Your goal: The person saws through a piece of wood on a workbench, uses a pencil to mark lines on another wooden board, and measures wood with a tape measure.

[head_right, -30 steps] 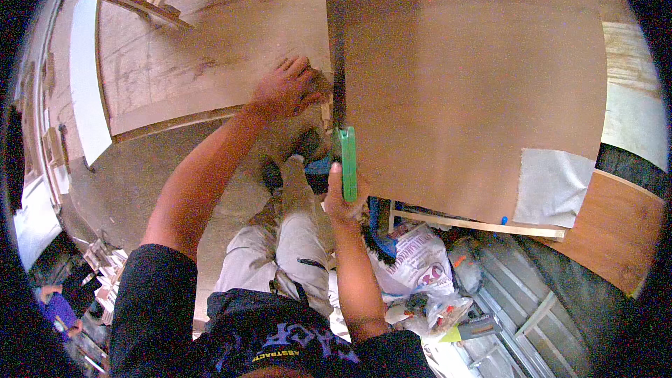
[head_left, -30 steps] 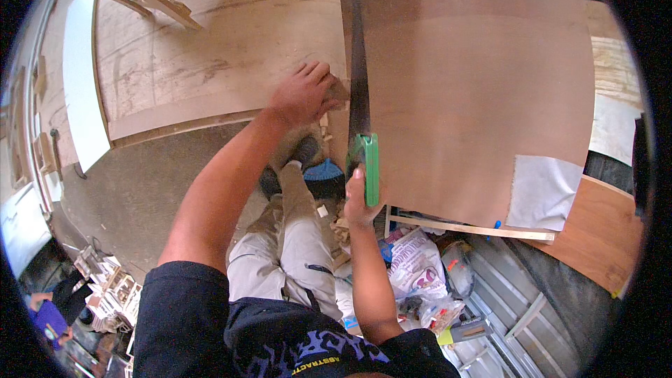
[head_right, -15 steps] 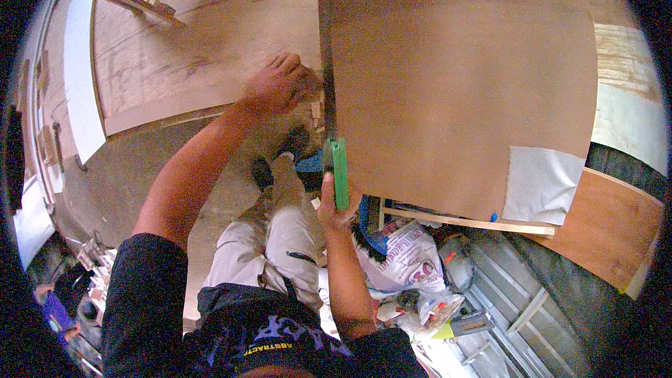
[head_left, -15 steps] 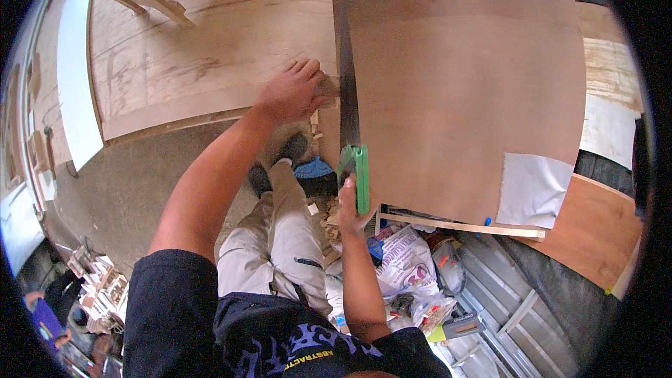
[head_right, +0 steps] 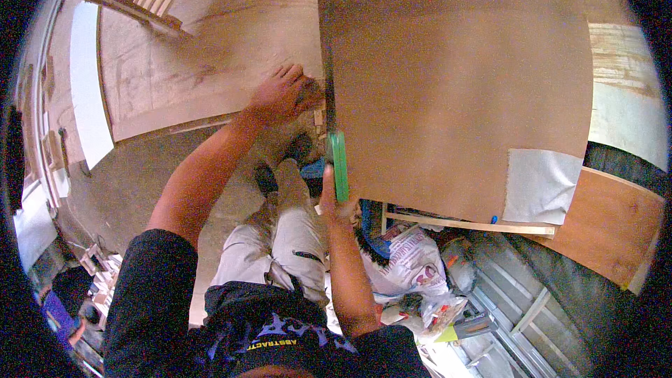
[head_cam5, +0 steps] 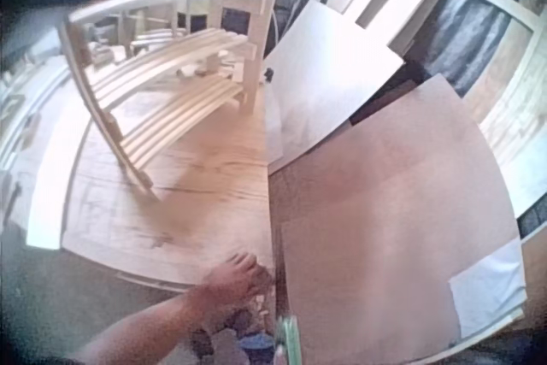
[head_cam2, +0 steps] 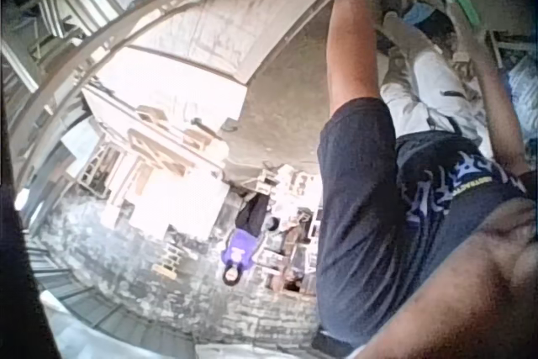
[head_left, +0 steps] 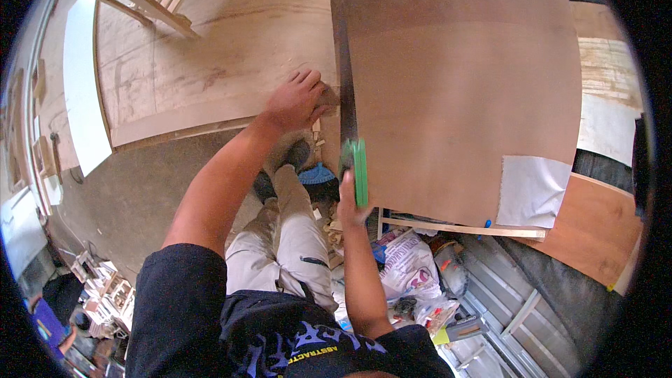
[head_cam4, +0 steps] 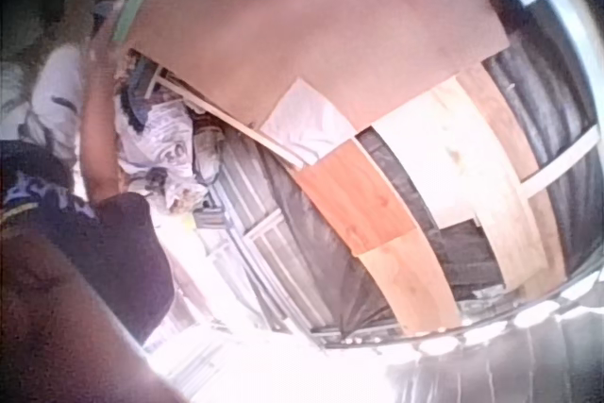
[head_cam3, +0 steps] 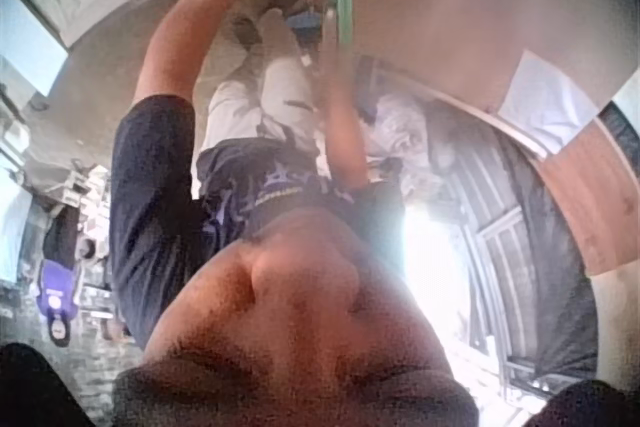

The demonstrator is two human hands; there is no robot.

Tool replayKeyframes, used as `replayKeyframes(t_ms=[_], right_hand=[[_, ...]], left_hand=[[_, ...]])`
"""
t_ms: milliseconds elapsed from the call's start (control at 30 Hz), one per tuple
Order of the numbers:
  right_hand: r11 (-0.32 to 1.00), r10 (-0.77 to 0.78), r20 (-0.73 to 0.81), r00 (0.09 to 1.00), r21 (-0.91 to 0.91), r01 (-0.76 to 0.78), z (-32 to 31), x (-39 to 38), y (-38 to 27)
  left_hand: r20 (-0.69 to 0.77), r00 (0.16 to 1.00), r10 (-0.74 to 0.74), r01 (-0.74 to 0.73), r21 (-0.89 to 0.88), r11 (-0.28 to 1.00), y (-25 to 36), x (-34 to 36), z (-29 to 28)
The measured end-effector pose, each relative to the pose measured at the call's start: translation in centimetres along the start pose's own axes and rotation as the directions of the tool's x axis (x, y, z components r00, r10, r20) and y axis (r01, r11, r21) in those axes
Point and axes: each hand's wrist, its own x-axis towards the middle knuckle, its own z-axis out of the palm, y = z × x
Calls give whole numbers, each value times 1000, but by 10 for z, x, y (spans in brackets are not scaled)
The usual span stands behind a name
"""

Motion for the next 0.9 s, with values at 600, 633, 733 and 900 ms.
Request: replayKeyframes(t_ms=[600, 633, 733, 900], right_hand=[[993, 112, 10, 994, -38, -112, 15, 40, -2], [997, 61, -43, 997, -46, -63, 11, 21, 4], [978, -52, 33, 998, -201, 58, -23, -30, -2], [950, -120, 105, 987, -277, 145, -18, -13, -13]], left_hand=[[-33, 998, 62, -60, 48, 997, -7, 0, 11], [-6, 999, 54, -53, 39, 998, -7, -2, 12], [38, 999, 35, -37, 47, 998, -12, -5, 12], [-19, 999, -50, 51, 33, 998, -6, 2, 10]])
